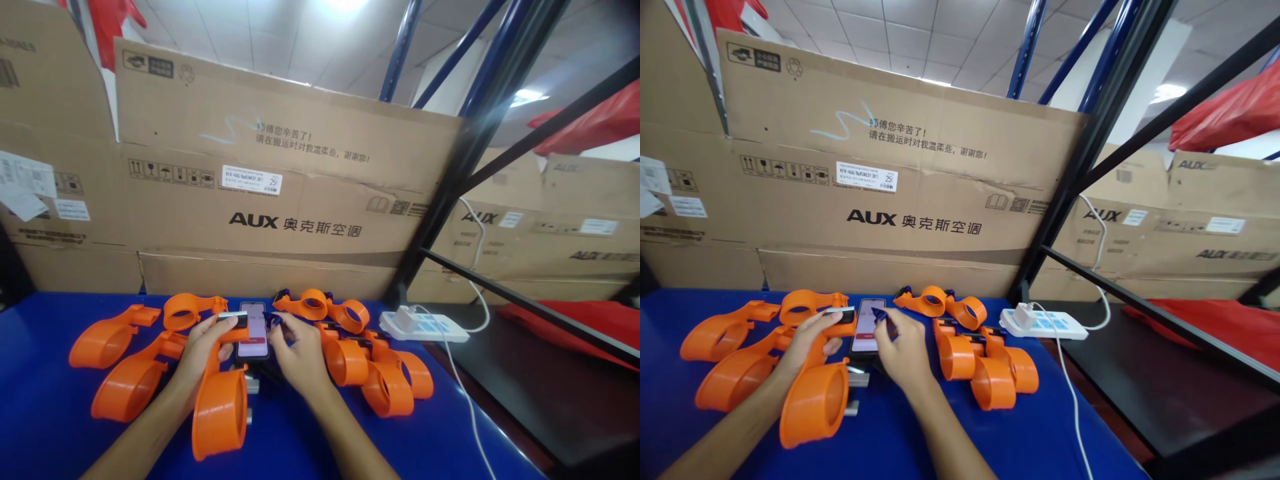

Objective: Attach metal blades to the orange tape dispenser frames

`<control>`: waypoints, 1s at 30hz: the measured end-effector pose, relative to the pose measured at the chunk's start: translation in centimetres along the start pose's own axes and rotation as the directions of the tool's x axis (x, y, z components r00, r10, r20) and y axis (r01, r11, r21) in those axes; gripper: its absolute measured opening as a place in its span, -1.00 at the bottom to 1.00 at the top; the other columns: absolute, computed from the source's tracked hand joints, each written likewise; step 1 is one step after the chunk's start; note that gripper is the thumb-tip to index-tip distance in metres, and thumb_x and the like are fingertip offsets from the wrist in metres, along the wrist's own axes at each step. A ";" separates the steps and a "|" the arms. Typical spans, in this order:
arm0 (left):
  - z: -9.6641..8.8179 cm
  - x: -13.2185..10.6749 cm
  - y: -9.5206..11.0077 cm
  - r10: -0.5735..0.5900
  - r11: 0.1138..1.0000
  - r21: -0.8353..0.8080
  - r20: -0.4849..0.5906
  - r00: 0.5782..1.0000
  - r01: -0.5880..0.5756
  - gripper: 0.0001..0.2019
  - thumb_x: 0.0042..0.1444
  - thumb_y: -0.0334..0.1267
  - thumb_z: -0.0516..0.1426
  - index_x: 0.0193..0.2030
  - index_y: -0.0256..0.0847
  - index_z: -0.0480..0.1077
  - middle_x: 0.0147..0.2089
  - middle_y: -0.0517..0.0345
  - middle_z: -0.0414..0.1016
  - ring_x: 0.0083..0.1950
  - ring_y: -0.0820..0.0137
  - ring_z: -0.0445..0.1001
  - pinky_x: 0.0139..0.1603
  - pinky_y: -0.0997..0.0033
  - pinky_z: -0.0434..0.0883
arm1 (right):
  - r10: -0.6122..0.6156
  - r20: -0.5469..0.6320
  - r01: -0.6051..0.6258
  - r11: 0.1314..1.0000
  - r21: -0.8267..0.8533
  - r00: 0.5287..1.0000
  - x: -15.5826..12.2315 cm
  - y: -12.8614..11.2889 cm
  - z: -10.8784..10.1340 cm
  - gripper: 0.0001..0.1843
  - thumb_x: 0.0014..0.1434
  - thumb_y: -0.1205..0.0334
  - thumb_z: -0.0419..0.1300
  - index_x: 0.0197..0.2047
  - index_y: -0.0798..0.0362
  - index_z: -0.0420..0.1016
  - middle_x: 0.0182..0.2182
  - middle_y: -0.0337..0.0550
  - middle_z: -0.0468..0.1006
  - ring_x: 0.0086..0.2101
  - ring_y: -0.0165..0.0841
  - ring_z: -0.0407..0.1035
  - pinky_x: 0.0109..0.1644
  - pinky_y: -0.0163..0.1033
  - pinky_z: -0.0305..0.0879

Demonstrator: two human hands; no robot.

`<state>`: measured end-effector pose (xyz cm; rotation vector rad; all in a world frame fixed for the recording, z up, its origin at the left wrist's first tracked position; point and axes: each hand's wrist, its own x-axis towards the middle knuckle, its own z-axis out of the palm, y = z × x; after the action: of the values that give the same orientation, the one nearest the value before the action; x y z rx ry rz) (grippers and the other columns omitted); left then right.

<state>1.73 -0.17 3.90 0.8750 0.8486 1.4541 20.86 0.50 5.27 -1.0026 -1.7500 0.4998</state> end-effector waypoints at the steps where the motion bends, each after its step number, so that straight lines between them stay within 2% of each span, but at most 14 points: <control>1: -0.1 0.0 0.3 -0.003 1.000 -0.010 0.003 1.000 0.003 -0.72 0.02 -0.07 0.36 -0.40 -0.23 0.44 -0.70 0.32 0.24 -0.68 0.56 0.17 -0.64 0.59 0.12 | 0.035 -0.008 -0.035 0.999 0.003 0.999 0.2 0.3 -0.2 -0.75 0.29 0.21 0.11 -0.14 0.02 0.63 -0.32 -0.12 0.66 -0.33 -0.26 0.54 -0.25 -0.25 0.45; 4: -0.4 0.1 1.0 -0.036 0.999 -0.031 0.009 0.999 0.037 -0.68 0.05 -0.03 0.32 -0.45 -0.20 0.37 -0.73 0.32 0.20 -0.70 0.54 0.16 -0.66 0.60 0.11 | 0.098 -0.013 -0.098 0.995 -0.029 0.995 0.5 1.3 -1.0 -0.84 0.21 0.22 0.15 -0.29 0.02 0.56 -0.48 -0.23 0.55 -0.47 -0.33 0.42 -0.42 -0.31 0.30; 6: -0.6 0.3 1.1 -0.068 0.997 -0.034 -0.002 0.998 0.068 -0.67 0.05 -0.01 0.32 -0.45 -0.19 0.36 -0.74 0.32 0.20 -0.72 0.54 0.14 -0.68 0.60 0.09 | 0.104 0.025 -0.101 0.989 -0.106 0.994 0.4 1.7 -1.5 -0.88 0.13 0.30 0.17 -0.29 0.01 0.55 -0.52 -0.29 0.51 -0.51 -0.36 0.36 -0.44 -0.33 0.22; 8: -0.7 0.4 1.0 -0.075 0.997 -0.033 -0.016 0.997 0.074 -0.67 0.04 -0.01 0.32 -0.43 -0.19 0.37 -0.74 0.33 0.19 -0.72 0.55 0.12 -0.68 0.60 0.07 | 0.110 0.091 -0.086 0.968 -0.236 0.990 0.2 2.0 -1.8 -0.82 0.08 0.39 0.17 -0.26 0.00 0.54 -0.52 -0.30 0.51 -0.51 -0.37 0.36 -0.42 -0.33 0.18; 11: -0.5 0.3 0.9 -0.037 0.999 -0.018 0.001 0.999 0.037 -0.68 0.05 -0.03 0.32 -0.43 -0.19 0.37 -0.73 0.32 0.20 -0.70 0.54 0.15 -0.68 0.61 0.07 | 0.174 0.138 -0.087 0.872 -0.482 0.975 -0.1 2.3 -2.0 -0.78 0.12 0.45 0.16 -0.21 0.02 0.55 -0.40 -0.17 0.60 -0.37 -0.30 0.47 -0.31 -0.30 0.24; 14: -0.1 0.0 0.9 -0.015 1.000 -0.004 0.011 1.000 0.015 -0.70 0.07 -0.05 0.32 -0.43 -0.21 0.39 -0.72 0.31 0.21 -0.69 0.55 0.15 -0.67 0.61 0.09 | 0.262 0.119 -0.127 0.758 -0.640 0.958 -0.2 2.6 -1.7 -0.74 0.22 0.48 0.11 -0.10 0.06 0.55 -0.25 0.00 0.63 -0.23 -0.20 0.54 -0.22 -0.25 0.28; 18: 0.0 -0.3 0.8 -0.046 0.999 0.026 -0.006 0.999 0.046 -0.69 0.08 -0.04 0.33 -0.42 -0.23 0.43 -0.72 0.30 0.21 -0.69 0.57 0.14 -0.66 0.61 0.09 | 0.319 0.147 -0.131 0.706 -0.696 0.936 -0.5 2.9 -0.9 -0.67 0.17 0.60 0.08 -0.13 0.12 0.58 -0.19 0.14 0.61 -0.24 -0.15 0.55 -0.23 -0.20 0.28; 23: -0.6 0.0 0.1 -0.077 0.997 0.012 0.000 0.997 0.077 -0.70 0.10 -0.02 0.32 -0.39 -0.21 0.43 -0.71 0.35 0.18 -0.68 0.55 0.11 -0.64 0.58 0.14 | 0.357 0.208 -0.108 0.691 -0.715 0.910 -1.1 2.8 -0.8 -0.58 0.02 0.70 0.07 -0.22 0.14 0.61 -0.14 0.14 0.59 -0.20 -0.18 0.54 -0.18 -0.23 0.29; 30: -1.1 0.7 -1.0 -0.059 0.992 0.109 0.015 0.998 0.057 -0.67 0.08 0.02 0.32 -0.27 -0.24 0.52 -0.71 0.32 0.22 -0.67 0.54 0.15 -0.64 0.58 0.10 | 0.338 0.270 -0.074 0.736 -0.673 0.902 -1.1 1.9 -1.1 -0.71 0.12 0.49 0.14 -0.18 0.09 0.64 -0.19 0.06 0.65 -0.12 -0.11 0.53 -0.09 -0.18 0.33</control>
<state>1.22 0.54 2.52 0.9358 0.9393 1.3579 22.82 0.52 3.71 -1.7087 -2.2419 0.2144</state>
